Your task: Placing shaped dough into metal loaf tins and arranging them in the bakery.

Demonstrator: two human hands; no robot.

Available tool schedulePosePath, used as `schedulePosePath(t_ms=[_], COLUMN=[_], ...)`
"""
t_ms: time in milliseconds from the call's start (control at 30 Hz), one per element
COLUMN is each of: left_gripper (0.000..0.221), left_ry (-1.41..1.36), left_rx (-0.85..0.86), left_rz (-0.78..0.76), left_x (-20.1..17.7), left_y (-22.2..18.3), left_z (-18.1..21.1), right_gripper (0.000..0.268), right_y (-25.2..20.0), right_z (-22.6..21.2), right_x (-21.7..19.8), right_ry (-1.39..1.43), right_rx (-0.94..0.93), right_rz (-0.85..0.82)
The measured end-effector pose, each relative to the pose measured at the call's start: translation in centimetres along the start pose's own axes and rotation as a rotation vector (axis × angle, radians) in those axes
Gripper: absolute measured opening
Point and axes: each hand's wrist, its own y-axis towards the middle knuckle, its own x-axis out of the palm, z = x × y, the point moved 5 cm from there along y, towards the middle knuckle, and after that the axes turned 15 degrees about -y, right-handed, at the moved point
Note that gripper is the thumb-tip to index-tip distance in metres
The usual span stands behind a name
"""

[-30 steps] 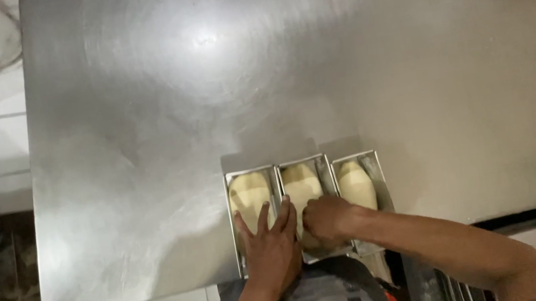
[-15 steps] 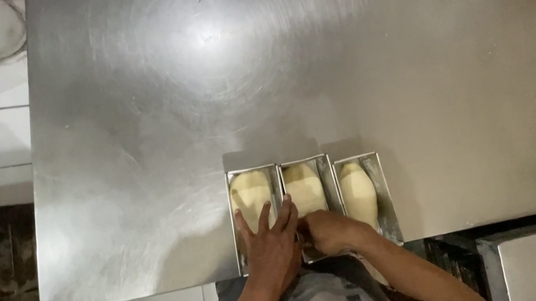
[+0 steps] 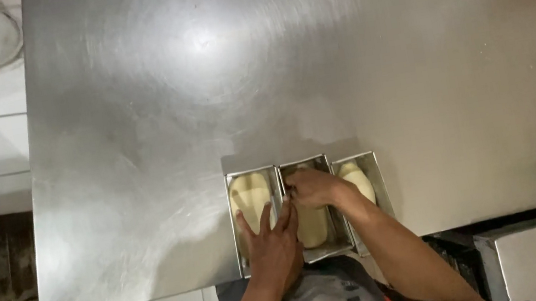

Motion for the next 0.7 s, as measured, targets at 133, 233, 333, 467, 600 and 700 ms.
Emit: schedulePosePath(t_ms=[133, 233, 333, 467, 600, 700], left_gripper=[0.096, 0.096, 0.092, 0.082, 0.074, 0.08], left_ry=[0.013, -0.028, 0.024, -0.067, -0.095, -0.087], left_rx=[-0.001, 0.001, 0.005, 0.02, 0.042, 0.021], left_rz=[0.02, 0.055, 0.099, 0.054, 0.105, 0.099], left_x=[1.3, -0.4, -0.4, -0.3, -0.3, -1.1], left_y=[-0.8, -0.8, -0.4, 0.0, -0.7, -0.7], left_z=[0.1, 0.8, 0.2, 0.5, 0.5, 1.2], right_gripper=[0.042, 0.032, 0.045, 0.032, 0.021, 0.022], right_y=[1.0, -1.6, -1.7, 0.5, -4.5, -5.2], right_z=[1.0, -0.6, -0.3, 2.1, -2.5, -1.8], right_x=[1.6, 0.2, 2.6, 9.7, 7.8, 8.1], right_ry=[0.109, 0.053, 0.133, -0.233, -0.16, -0.135], right_rx=[0.167, 0.166, 0.189, -0.211, 0.019, -0.048], right_rz=[0.044, -0.095, -0.145, -0.009, -0.264, -0.189])
